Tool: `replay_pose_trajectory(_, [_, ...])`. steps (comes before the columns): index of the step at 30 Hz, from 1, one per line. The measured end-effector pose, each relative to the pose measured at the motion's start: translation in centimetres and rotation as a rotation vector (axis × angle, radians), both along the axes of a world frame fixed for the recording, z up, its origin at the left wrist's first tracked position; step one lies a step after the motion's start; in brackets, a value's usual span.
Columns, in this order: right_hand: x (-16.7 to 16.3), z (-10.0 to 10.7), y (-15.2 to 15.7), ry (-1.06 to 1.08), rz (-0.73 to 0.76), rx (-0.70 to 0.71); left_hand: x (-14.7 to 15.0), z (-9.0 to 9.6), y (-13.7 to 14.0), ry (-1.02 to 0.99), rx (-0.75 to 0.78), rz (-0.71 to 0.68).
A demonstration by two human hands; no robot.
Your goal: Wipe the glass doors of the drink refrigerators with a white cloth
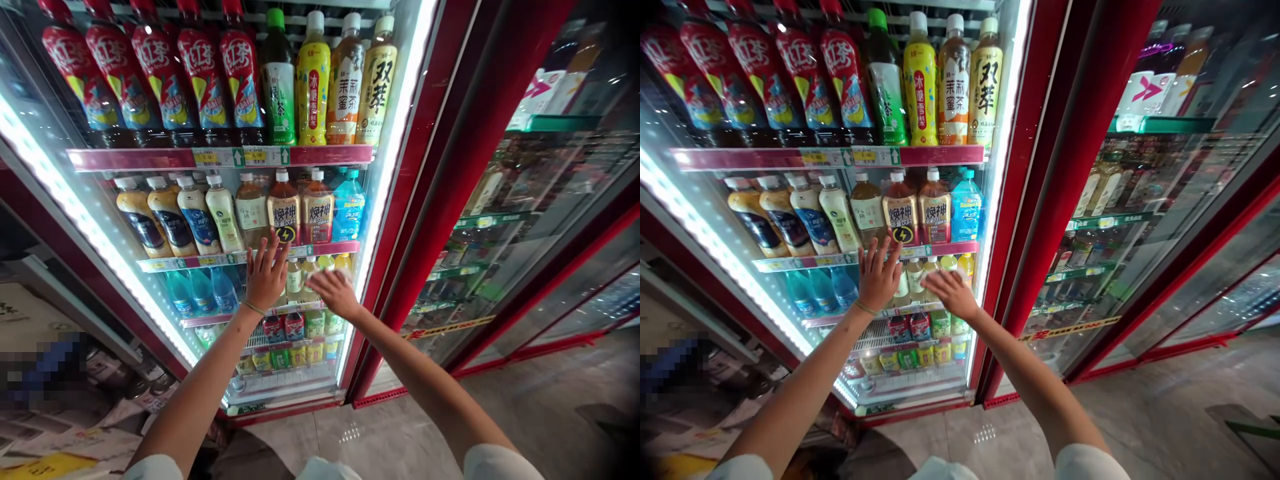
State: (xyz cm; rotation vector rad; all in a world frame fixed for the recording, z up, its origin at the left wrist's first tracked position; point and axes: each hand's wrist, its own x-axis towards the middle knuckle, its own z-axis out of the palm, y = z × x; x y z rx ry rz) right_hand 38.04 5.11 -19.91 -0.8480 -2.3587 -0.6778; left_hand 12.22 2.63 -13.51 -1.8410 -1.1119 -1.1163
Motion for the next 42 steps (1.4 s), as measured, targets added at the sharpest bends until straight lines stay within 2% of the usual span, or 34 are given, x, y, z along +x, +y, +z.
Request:
replay_pose_trajectory(1, [0.3, -2.7, -0.8, -0.044, 0.041, -0.021, 0.1, 0.3, 0.4, -0.005, 0.006, -0.006])
replay_pose_trajectory(2, [0.8, -4.4, -1.4, -0.082, 0.087, -0.034, 0.1, 0.5, 0.8, -0.016, 0.01, -0.016])
replay_pose_trajectory(3, [1.4, -5.1, -1.6, -0.106, 0.122, -0.04, 0.1, 0.7, 1.2, -0.028, 0.013, -0.027])
replay_pose_trajectory(4, [2.1, -4.8, -1.4, -0.123, 0.149, -0.042, 0.1, 0.8, 1.6, -0.038, 0.017, -0.035])
replay_pose_trajectory(5, [2.8, -3.6, -0.8, -0.13, 0.165, -0.04, 0.1, 0.8, 2.0, -0.045, 0.021, -0.038])
replay_pose_trajectory(7, [4.2, 1.2, 1.1, -0.093, 0.137, -0.018, 0.0, 0.5, 2.6, -0.049, 0.029, -0.028])
replay_pose_trajectory(9, [5.4, 7.6, 3.1, 0.045, 0.026, 0.045, -0.1, 0.1, 2.9, -0.046, 0.039, -0.006])
replay_pose_trajectory(11, [6.2, 13.7, 4.6, 0.273, -0.116, 0.164, -0.2, -0.2, 3.0, -0.043, 0.057, 0.004])
replay_pose_trajectory(12, [6.4, 16.0, 5.1, 0.362, -0.155, 0.211, -0.2, -0.2, 3.1, -0.037, 0.071, 0.006])
replay_pose_trajectory(13, [6.5, 17.3, 5.4, 0.436, -0.184, 0.25, -0.2, -0.2, 3.1, -0.03, 0.086, 0.008])
replay_pose_trajectory(14, [6.4, 17.6, 5.5, 0.486, -0.199, 0.274, -0.2, -0.2, 3.1, -0.027, 0.1, 0.01])
replay_pose_trajectory(15, [6.2, 16.8, 5.4, 0.519, -0.208, 0.286, -0.3, -0.2, 3.1, -0.026, 0.107, 0.012])
replay_pose_trajectory(16, [5.9, 14.8, 5.1, 0.54, -0.219, 0.285, -0.3, -0.2, 3.1, -0.028, 0.106, 0.013])
replay_pose_trajectory(17, [5.5, 12.0, 4.7, 0.557, -0.235, 0.279, -0.3, -0.2, 3.1, -0.031, 0.099, 0.013])
replay_pose_trajectory(21, [4.1, -2.8, 1.4, 0.661, -0.322, 0.228, -0.4, -0.3, 3.1, -0.031, 0.084, 0.017])
replay_pose_trajectory(22, [4.0, -5.8, 0.7, 0.668, -0.335, 0.231, -0.4, -0.3, 3.2, -0.028, 0.088, 0.017])
replay_pose_trajectory(23, [4.0, -8.1, 0.1, 0.668, -0.34, 0.238, -0.3, -0.3, 3.2, -0.028, 0.09, 0.016])
replay_pose_trajectory(24, [4.1, -9.3, -0.2, 0.659, -0.342, 0.244, -0.3, -0.3, 3.1, -0.032, 0.09, 0.012])
replay_pose_trajectory(25, [4.4, -9.6, -0.2, 0.646, -0.34, 0.252, -0.3, -0.3, 3.1, -0.04, 0.087, 0.004])
replay_pose_trajectory(26, [4.9, -8.9, 0.1, 0.631, -0.339, 0.257, -0.3, -0.3, 3.1, -0.054, 0.081, -0.007])
replay_pose_trajectory(27, [5.4, -7.3, 0.7, 0.615, -0.339, 0.257, -0.2, -0.3, 3.1, -0.066, 0.075, -0.019])
replay_pose_trajectory(28, [6.1, -4.7, 1.5, 0.6, -0.34, 0.256, -0.2, -0.3, 3.1, -0.073, 0.07, -0.03])
replay_pose_trajectory(29, [6.7, -1.5, 2.3, 0.58, -0.342, 0.249, -0.2, -0.3, 3.1, -0.074, 0.068, -0.036])
replay_pose_trajectory(33, [7.9, 14.5, 5.1, 0.467, -0.323, 0.26, -0.3, -0.4, 3.1, -0.051, 0.082, -0.023])
replay_pose_trajectory(34, [7.8, 17.8, 5.4, 0.458, -0.318, 0.28, -0.4, -0.4, 3.2, -0.057, 0.081, -0.026])
replay_pose_trajectory(35, [7.7, 20.4, 5.6, 0.473, -0.313, 0.302, -0.4, -0.5, 3.2, -0.068, 0.074, -0.035])
replay_pose_trajectory(36, [7.5, 22.0, 5.6, 0.496, -0.309, 0.32, -0.4, -0.5, 3.2, -0.081, 0.066, -0.046])
replay_pose_trajectory(37, [7.3, 22.5, 5.5, 0.526, -0.302, 0.335, -0.4, -0.5, 3.2, -0.091, 0.059, -0.055])
replay_pose_trajectory(38, [7.1, 21.9, 5.2, 0.557, -0.288, 0.343, -0.4, -0.5, 3.3, -0.096, 0.054, -0.061])
replay_pose_trajectory(39, [6.8, 20.3, 4.8, 0.586, -0.268, 0.346, -0.4, -0.5, 3.3, -0.096, 0.056, -0.061])
replay_pose_trajectory(42, [6.1, 12.7, 3.2, 0.671, -0.187, 0.323, -0.3, -0.5, 3.3, -0.066, 0.09, -0.036])
